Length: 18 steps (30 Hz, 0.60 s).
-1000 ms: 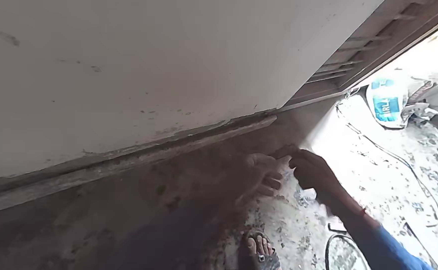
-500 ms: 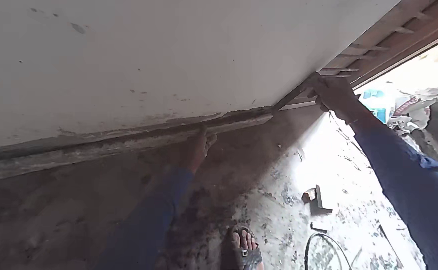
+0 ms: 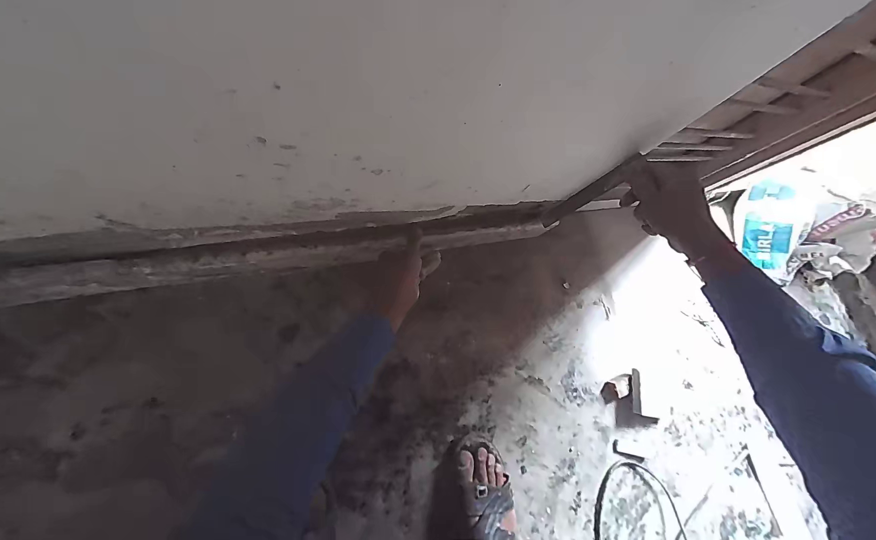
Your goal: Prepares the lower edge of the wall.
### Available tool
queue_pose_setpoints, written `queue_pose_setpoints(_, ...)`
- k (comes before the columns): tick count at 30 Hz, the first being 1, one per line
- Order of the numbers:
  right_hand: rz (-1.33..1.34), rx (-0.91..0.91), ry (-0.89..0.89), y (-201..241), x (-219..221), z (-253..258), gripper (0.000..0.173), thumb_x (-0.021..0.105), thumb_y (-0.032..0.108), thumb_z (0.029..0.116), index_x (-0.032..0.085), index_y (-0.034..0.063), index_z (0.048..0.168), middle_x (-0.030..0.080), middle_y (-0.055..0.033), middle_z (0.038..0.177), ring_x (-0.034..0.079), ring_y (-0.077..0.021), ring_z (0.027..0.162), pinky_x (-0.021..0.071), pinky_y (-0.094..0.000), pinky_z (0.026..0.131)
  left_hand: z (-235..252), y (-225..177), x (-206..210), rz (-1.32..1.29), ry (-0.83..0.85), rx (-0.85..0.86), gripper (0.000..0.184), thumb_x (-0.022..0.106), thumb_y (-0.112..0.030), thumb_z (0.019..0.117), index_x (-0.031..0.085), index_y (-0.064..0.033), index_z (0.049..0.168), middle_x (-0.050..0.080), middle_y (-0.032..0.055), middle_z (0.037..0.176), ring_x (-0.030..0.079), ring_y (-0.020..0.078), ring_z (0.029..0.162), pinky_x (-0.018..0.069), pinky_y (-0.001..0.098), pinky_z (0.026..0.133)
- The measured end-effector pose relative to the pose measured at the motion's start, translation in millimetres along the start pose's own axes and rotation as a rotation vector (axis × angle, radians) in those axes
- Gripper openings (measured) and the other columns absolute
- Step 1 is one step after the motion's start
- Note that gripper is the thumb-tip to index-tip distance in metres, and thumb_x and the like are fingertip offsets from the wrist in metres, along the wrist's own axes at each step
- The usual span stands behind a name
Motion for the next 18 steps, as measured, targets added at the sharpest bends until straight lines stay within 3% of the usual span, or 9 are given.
queue_pose_setpoints(7,0.059,-0.119,-0.048,7,1,-19,0.044,0.041,0.041,0.1103,0.065,0.0059,0.099,0.059,-0.0057,0.071,0.050,-0.0153,0.046,0.0470,-0.0365,0.044,1,-1,1,0.096,0.034,0.031,0.069,0.059,-0.057,0.0989,0.055,0.0032,0.133,0.070,0.0202,0.115,0.074,0.0304,0.095,0.0641,0.0444,0.081)
queue_pose_setpoints(8,0.018,-0.179,-0.052,13,7,-38,0.044,0.040,0.039,0.1111,0.065,0.0051,0.101,0.061,-0.0082,0.074,0.055,-0.0187,0.053,0.0503,-0.0406,0.049,1,-2,-1,0.081,0.035,0.034,0.069,0.061,-0.055,0.0987,0.055,0.0043,0.132,0.070,0.0208,0.114,0.074,0.0311,0.095,0.0643,0.0449,0.081)
queue_pose_setpoints(10,-0.122,-0.299,-0.004,21,30,-92,0.035,0.042,0.023,0.1106,0.061,0.0041,0.134,0.069,-0.0193,0.105,0.069,-0.0331,0.088,0.0571,-0.0555,0.079,-4,-6,-5,0.071,0.101,0.040,0.069,0.063,-0.053,0.0981,0.054,0.0034,0.135,0.070,0.0198,0.118,0.074,0.0306,0.101,0.0639,0.0445,0.086)
queue_pose_setpoints(11,-0.210,-0.300,0.021,17,50,-120,0.040,0.043,0.020,0.1092,0.055,0.0066,0.145,0.068,-0.0207,0.123,0.068,-0.0363,0.106,0.0546,-0.0582,0.091,-8,-8,-7,0.077,0.138,0.042,0.068,0.064,-0.053,0.0980,0.054,0.0011,0.138,0.070,0.0183,0.122,0.073,0.0298,0.104,0.0628,0.0443,0.089)
queue_pose_setpoints(12,-0.301,-0.302,0.007,12,72,-152,0.043,0.042,0.024,0.1091,0.054,0.0091,0.147,0.066,-0.0192,0.130,0.068,-0.0360,0.111,0.0557,-0.0570,0.092,-12,-9,-8,0.096,0.166,0.029,0.068,0.063,-0.052,0.0981,0.052,-0.0015,0.141,0.068,0.0170,0.126,0.072,0.0292,0.107,0.0619,0.0438,0.091)
queue_pose_setpoints(13,-0.344,-0.316,-0.050,9,93,-184,0.042,0.043,0.026,0.1083,0.058,0.0093,0.143,0.069,-0.0167,0.128,0.072,-0.0327,0.104,0.0595,-0.0527,0.084,-15,-12,-7,0.142,0.176,0.021,0.068,0.062,-0.053,0.0985,0.051,-0.0031,0.143,0.067,0.0170,0.127,0.072,0.0296,0.107,0.0622,0.0440,0.090)
queue_pose_setpoints(15,-0.310,-0.405,-0.187,9,131,-244,0.040,0.050,0.028,0.1055,0.065,0.0061,0.135,0.072,-0.0135,0.111,0.074,-0.0249,0.082,0.0613,-0.0417,0.062,-36,-14,5,0.293,0.243,-0.001,0.065,0.058,-0.052,0.1010,0.051,-0.0037,0.143,0.068,0.0174,0.125,0.072,0.0299,0.107,0.0624,0.0454,0.088)
queue_pose_setpoints(16,-0.265,-0.426,-0.200,9,151,-267,0.040,0.052,0.029,0.1035,0.066,0.0062,0.134,0.072,-0.0126,0.106,0.072,-0.0231,0.077,0.0601,-0.0393,0.058,-56,-13,13,0.364,0.322,-0.011,0.057,0.057,-0.047,0.1034,0.054,-0.0044,0.142,0.070,0.0159,0.122,0.072,0.0291,0.106,0.0626,0.0452,0.087)
queue_pose_setpoints(18,-0.179,-0.449,-0.188,13,186,-303,0.041,0.057,0.028,0.1008,0.065,0.0063,0.135,0.071,-0.0115,0.104,0.071,-0.0212,0.080,0.0605,-0.0359,0.061,-99,8,28,0.472,0.544,-0.054,0.043,0.057,-0.034,0.1059,0.059,-0.0018,0.135,0.073,0.0131,0.116,0.074,0.0260,0.100,0.0633,0.0429,0.084)
Point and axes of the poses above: each hand's wrist, its own z-axis towards the middle knuckle, its own x-axis out of the palm, y = z × x, the point moved 9 cm from there along z, towards the middle knuckle
